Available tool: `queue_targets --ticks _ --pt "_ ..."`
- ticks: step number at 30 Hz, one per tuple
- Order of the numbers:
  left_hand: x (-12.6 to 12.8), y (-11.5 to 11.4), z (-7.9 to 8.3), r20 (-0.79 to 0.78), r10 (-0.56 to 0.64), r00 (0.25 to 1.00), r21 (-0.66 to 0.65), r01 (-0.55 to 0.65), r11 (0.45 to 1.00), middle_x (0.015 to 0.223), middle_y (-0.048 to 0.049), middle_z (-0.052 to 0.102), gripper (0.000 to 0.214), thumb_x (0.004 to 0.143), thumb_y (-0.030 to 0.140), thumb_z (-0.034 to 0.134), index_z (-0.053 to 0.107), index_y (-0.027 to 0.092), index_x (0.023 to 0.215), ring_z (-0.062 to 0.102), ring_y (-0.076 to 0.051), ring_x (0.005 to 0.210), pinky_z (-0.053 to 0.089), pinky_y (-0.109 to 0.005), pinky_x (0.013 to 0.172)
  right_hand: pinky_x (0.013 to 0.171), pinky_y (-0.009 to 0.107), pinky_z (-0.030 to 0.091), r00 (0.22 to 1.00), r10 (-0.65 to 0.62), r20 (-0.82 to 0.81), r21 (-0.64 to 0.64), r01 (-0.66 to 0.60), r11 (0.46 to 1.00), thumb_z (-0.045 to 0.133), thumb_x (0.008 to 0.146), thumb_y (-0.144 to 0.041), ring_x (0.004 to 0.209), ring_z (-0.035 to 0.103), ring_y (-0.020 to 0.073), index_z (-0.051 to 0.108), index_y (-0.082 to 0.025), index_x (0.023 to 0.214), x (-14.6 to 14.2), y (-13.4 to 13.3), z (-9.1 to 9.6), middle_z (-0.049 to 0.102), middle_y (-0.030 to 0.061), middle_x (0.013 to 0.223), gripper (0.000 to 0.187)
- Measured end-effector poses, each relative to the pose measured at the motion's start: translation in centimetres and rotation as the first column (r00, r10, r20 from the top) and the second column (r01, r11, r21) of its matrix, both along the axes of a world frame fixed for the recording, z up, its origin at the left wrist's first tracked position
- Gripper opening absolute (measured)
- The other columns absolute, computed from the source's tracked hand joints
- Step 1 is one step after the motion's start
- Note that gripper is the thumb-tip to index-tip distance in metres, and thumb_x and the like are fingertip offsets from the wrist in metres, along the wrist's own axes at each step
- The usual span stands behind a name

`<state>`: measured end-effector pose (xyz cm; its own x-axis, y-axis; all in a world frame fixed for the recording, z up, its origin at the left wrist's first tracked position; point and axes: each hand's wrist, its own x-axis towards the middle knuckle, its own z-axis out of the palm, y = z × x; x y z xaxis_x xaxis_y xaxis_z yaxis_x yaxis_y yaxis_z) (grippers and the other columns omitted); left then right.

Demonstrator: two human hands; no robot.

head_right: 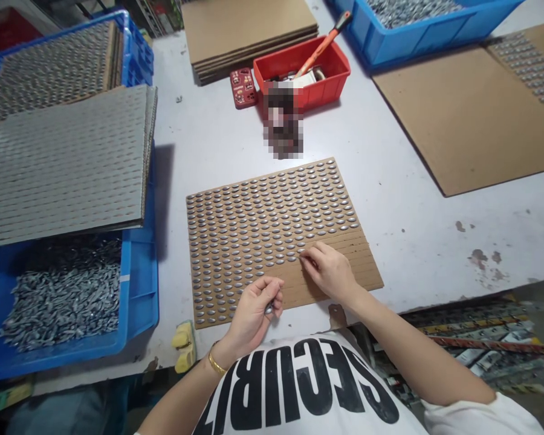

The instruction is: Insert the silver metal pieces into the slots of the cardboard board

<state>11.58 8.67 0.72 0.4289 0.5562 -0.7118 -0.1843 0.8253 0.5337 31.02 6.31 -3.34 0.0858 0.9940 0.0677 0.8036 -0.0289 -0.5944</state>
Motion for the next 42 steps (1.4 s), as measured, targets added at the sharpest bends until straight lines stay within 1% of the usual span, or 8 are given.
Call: queue_targets --ticks 7,13,18,22,28,35,39,42 --pt "-0.6 0.1 0.5 0.015 0.061 0.998 -0.073 -0.06 0.996 0.081 -0.0053 0.063 0.028 0.073 0.026 0.074 0.07 0.012 0.097 0.055 -0.008 0.069 0.044 -0.019 0.062 0.068 0.025 0.044 0.993 0.072 0.098 0.032 -0.075 0.997 0.045 0.094 -0.022 0.079 0.059 0.0164 0.065 -0.02 0.093 0.3 -0.3 -0.5 0.061 0.0058 0.087 0.02" --pt "-1.0 -0.2 0.2 0.009 0.119 0.993 -0.008 -0.119 0.993 0.074 -0.0009 0.061 0.015 0.072 0.022 0.074 0.064 0.016 0.082 0.054 -0.008 0.065 0.045 -0.021 0.062 0.068 0.026 0.045 0.989 0.089 0.118 0.048 -0.095 0.994 0.044 0.094 -0.022 0.079 0.059 0.017 0.064 -0.021 0.1 0.4 -0.5 -0.4 0.062 0.0062 0.088 0.021" --pt "-1.2 -0.5 0.1 0.028 0.114 0.993 0.026 -0.115 0.993 0.068 0.0019 0.057 0.019 0.071 0.021 0.075 0.066 0.015 0.086 0.05 -0.006 0.059 0.042 -0.019 0.06 0.069 0.028 0.048 0.97 0.082 -0.227 0.052 -0.072 0.996 0.049 0.093 -0.028 0.081 0.06 0.0179 0.062 -0.022 0.107 -1.1 -1.2 2.0 0.064 0.0071 0.092 0.02" --pt "-1.5 -0.6 0.3 0.073 0.088 0.993 0.046 -0.092 0.995 0.069 0.0014 0.059 0.026 0.072 0.022 0.074 0.064 0.015 0.095 0.052 -0.006 0.058 0.042 -0.02 0.059 0.071 0.027 0.05 0.785 0.186 -0.591 -0.028 -0.251 0.968 0.051 0.092 -0.029 0.082 0.062 0.0161 0.065 -0.022 0.102 -3.1 -1.3 3.9 0.066 0.0054 0.091 0.018" --pt "-2.2 -1.0 0.4 0.042 0.107 0.993 0.071 -0.11 0.991 0.07 0.0028 0.06 0.042 0.067 0.021 0.078 0.053 0.018 0.101 0.054 -0.008 0.053 0.042 -0.02 0.053 0.073 0.028 0.051 0.697 0.229 -0.679 -0.099 -0.396 0.913 0.052 0.092 -0.03 0.079 0.062 0.0153 0.065 -0.022 0.112 -4.6 -1.4 3.9 0.068 0.0052 0.089 0.025" --pt "-3.3 -1.5 -0.1 0.001 0.058 0.998 0.164 -0.057 0.985 0.073 0.0017 0.062 0.043 0.068 0.023 0.077 0.051 0.018 0.103 0.054 -0.007 0.051 0.042 -0.02 0.051 0.063 0.024 0.05 0.638 0.073 -0.766 -0.23 -0.379 0.896 0.057 0.089 -0.033 0.073 0.062 0.0131 0.069 -0.021 0.105 -5.4 -2.0 4.1 0.067 0.0042 0.087 0.023" --pt "-4.1 -0.8 0.2 0.031 0.081 0.996 0.055 -0.083 0.995 0.077 -0.0026 0.065 0.036 0.072 0.023 0.074 0.053 0.017 0.1 0.062 -0.012 0.063 0.048 -0.022 0.056 0.059 0.024 0.049 0.564 -0.116 -0.818 -0.324 -0.285 0.902 0.065 0.082 -0.037 0.064 0.06 0.0125 0.068 -0.017 0.086 -5.9 -2.0 3.5 0.068 0.003 0.076 0.02" --pt "-5.2 0.3 0.9 0.07 0.21 0.975 -0.029 -0.209 0.978 0.098 -0.0109 0.069 0.022 0.078 0.019 0.065 0.056 0.016 0.098 0.068 -0.019 0.084 0.054 -0.028 0.072 0.054 0.025 0.049 0.503 -0.261 -0.824 -0.377 -0.143 0.915 0.069 0.077 -0.039 0.057 0.059 0.0123 0.062 -0.017 0.081 -5.9 -1.6 2.4 0.065 0.0005 0.07 0.024"
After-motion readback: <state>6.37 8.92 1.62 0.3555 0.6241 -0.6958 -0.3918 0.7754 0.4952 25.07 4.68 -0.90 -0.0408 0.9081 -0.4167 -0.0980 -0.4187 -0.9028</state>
